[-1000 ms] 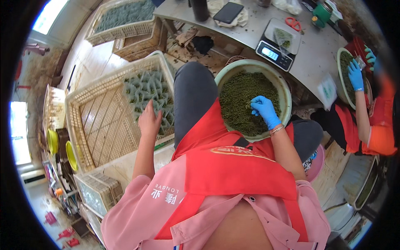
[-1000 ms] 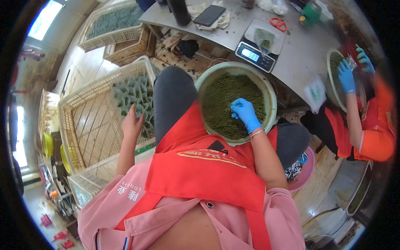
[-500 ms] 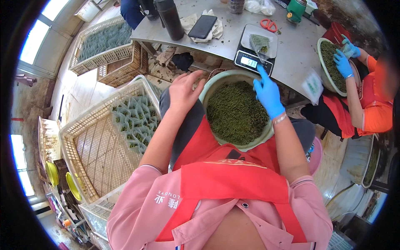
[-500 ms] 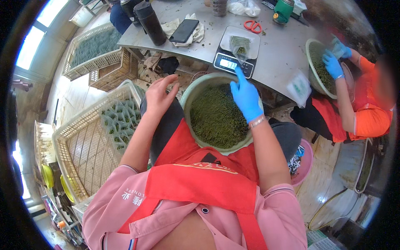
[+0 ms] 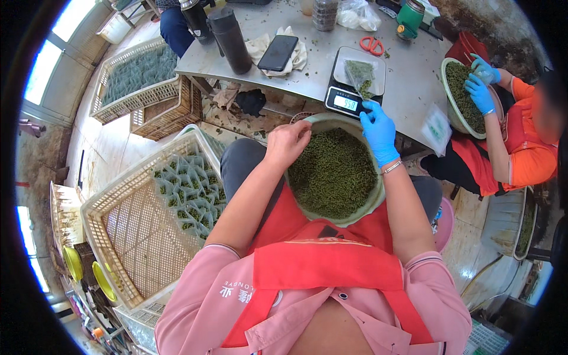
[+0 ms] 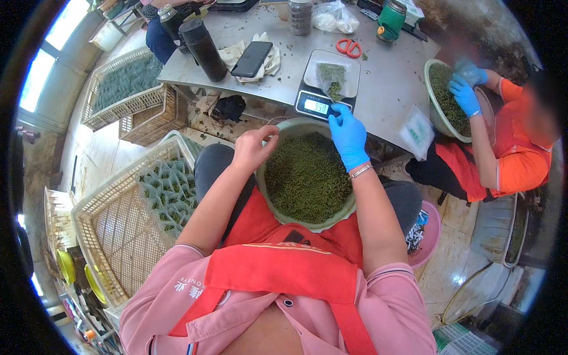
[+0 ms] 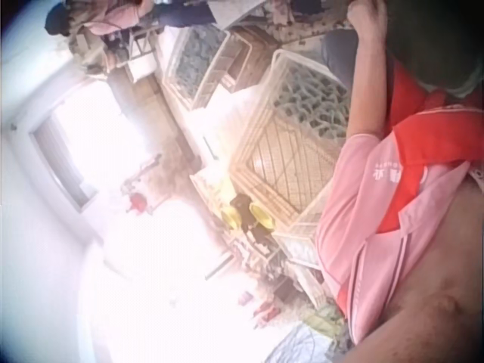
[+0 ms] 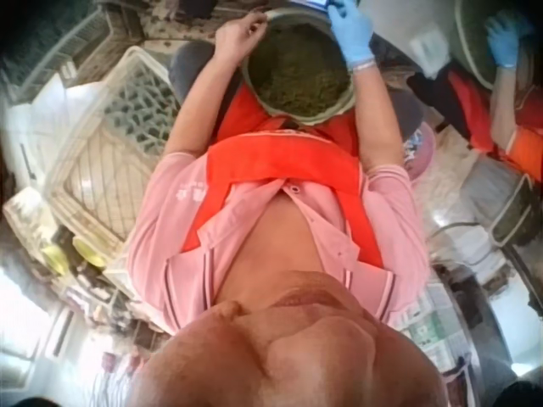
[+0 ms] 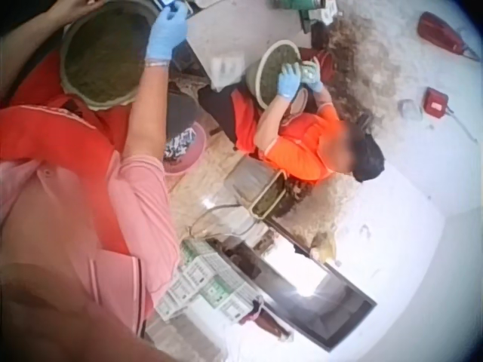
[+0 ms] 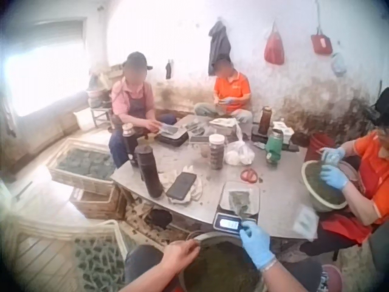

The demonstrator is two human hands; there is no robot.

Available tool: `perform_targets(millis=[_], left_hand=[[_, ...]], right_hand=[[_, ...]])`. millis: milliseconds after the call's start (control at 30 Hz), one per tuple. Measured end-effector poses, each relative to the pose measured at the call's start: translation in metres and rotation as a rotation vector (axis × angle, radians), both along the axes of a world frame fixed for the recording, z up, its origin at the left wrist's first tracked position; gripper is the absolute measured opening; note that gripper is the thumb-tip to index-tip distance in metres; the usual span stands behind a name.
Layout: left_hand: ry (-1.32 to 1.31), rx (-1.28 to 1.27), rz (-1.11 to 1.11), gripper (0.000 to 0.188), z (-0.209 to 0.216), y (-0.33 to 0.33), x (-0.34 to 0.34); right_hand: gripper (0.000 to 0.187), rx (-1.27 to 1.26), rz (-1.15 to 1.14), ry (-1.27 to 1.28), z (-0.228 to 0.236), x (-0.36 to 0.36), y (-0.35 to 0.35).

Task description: The person scoops green tea leaves from a bowl on their lap into small plastic bags, weighs each bag on a digital scale, and places the filled bags into a basket. They repeat this process continuously.

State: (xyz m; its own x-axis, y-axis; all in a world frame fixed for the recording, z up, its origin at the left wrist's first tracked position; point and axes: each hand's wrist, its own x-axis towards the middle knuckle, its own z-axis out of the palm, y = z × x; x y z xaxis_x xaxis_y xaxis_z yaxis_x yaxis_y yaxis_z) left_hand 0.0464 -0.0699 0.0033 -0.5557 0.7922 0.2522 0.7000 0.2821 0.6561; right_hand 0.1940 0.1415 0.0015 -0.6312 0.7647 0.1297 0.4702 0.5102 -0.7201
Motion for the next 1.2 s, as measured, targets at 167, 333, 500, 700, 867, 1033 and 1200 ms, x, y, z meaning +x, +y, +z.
perform_targets(millis=[167, 333, 500, 700, 867, 1033, 1200], left_hand=[[-0.015, -0.045, -0.009, 0.02, 0.003, 0.006, 0.005], [-0.092, -0.067, -0.019, 0.023, -0.002, 0.002, 0.007], [-0.617, 0.054, -0.192, 0.039, -0.011, 0.011, 0.03], [-1.07, -0.052, -0.389, 0.033, -0.011, 0.023, 0.039], [-0.874, -0.147, -0.292, 0.018, -0.005, 0.018, 0.041], [-0.863, -0.121, -0.35, 0.015, -0.014, 0.008, 0.036], [-0.772, -0.042, -0.249, 0.016, -0.016, 0.013, 0.039]], right_hand=[[0.038, 0.254, -0.003, -0.299, 0.015, -0.027, 0.011], [0.022, -0.06, -0.008, 0.178, 0.001, -0.014, 0.009], [0.018, -0.47, 0.178, 0.354, 0.008, 0.019, -0.049], [0.013, -0.781, 0.325, 0.313, 0.008, 0.032, -0.073], [0.012, -0.645, 0.236, 0.24, -0.001, 0.034, -0.077], [0.013, -0.836, 0.117, 0.336, -0.003, 0.048, -0.058], [0.023, -1.105, 0.075, 0.458, 0.013, 0.036, -0.052]])
